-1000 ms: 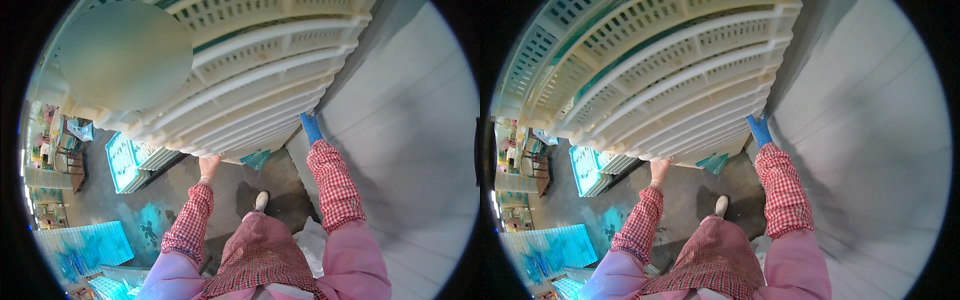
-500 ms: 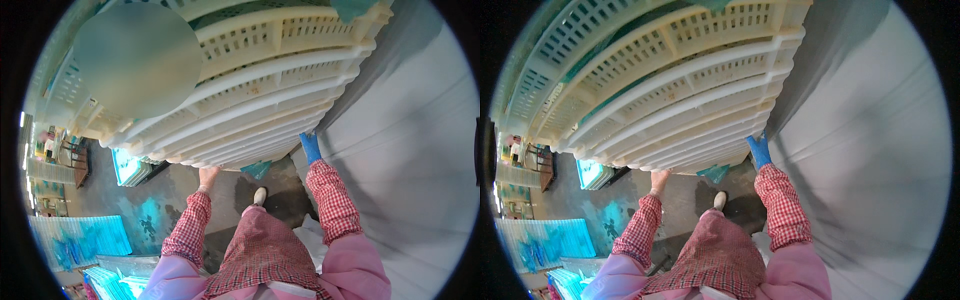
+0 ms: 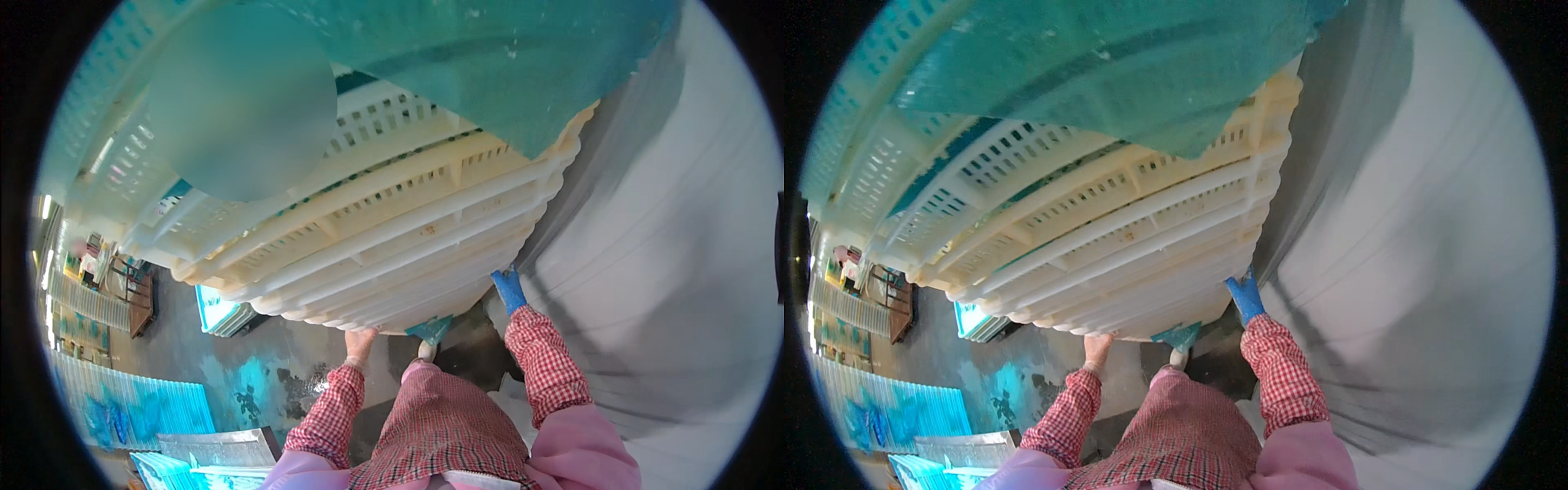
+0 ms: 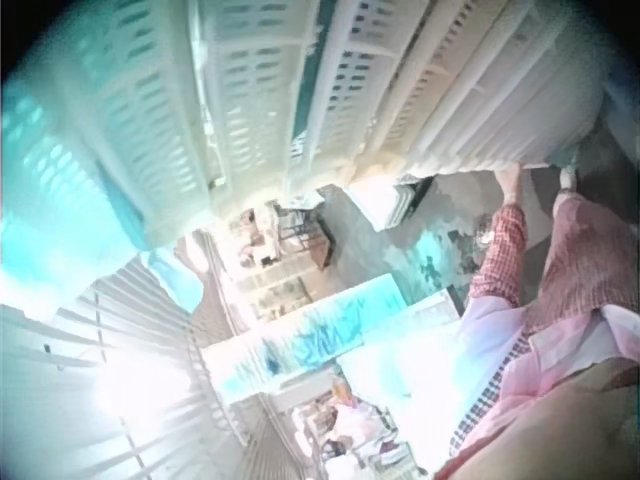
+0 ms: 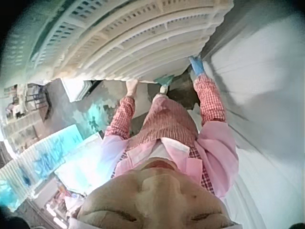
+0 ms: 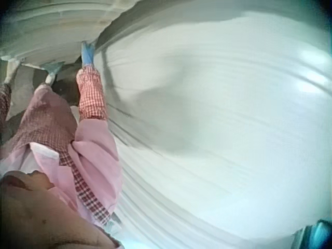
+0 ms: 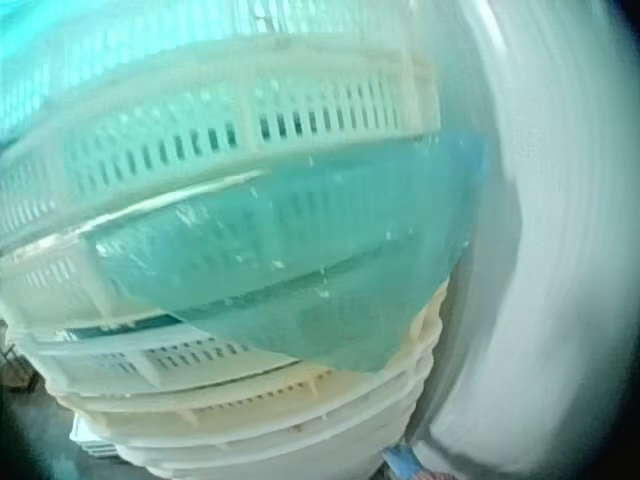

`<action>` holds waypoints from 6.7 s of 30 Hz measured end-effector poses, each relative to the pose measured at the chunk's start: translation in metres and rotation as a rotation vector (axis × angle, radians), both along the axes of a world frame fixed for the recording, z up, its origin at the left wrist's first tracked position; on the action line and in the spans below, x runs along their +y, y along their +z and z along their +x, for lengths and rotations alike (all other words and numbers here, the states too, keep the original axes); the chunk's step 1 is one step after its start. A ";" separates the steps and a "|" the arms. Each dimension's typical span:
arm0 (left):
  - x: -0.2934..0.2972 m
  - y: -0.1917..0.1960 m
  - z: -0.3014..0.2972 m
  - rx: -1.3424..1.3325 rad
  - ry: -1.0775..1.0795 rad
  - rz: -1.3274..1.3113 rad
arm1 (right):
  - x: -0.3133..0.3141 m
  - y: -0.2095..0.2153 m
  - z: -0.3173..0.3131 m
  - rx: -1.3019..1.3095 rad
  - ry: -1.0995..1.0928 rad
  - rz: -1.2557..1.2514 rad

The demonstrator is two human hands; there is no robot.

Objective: The person repeatedly takes small portions of dough from a large pile on a table, rolls them into elongated shapes by hand, and places them in rows into a blue tray. The person then stacks the filled tray onto a stack of other trays.

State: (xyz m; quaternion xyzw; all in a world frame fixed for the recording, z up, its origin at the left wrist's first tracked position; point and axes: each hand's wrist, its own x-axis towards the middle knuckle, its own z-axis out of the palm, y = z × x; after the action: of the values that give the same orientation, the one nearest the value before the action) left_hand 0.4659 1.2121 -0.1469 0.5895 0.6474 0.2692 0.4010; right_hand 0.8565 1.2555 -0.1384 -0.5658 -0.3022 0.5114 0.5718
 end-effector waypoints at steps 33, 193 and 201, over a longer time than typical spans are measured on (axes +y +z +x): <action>0.204 0.722 0.002 -0.160 -0.414 1.045 | -0.038 0.120 -0.016 -0.233 0.264 0.165; -0.744 0.242 -0.500 -0.153 1.206 0.000 | -0.473 0.272 -0.557 -0.858 1.883 1.025; -0.838 0.222 -0.417 0.472 1.060 -0.348 | -0.482 0.266 -0.608 -0.620 2.024 0.966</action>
State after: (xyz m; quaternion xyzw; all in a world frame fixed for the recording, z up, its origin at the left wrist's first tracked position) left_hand 0.0493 0.3736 0.0755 0.1561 0.9590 0.1843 0.1483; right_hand 0.2486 0.7735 0.1279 0.1103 -0.9064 0.4057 -0.0400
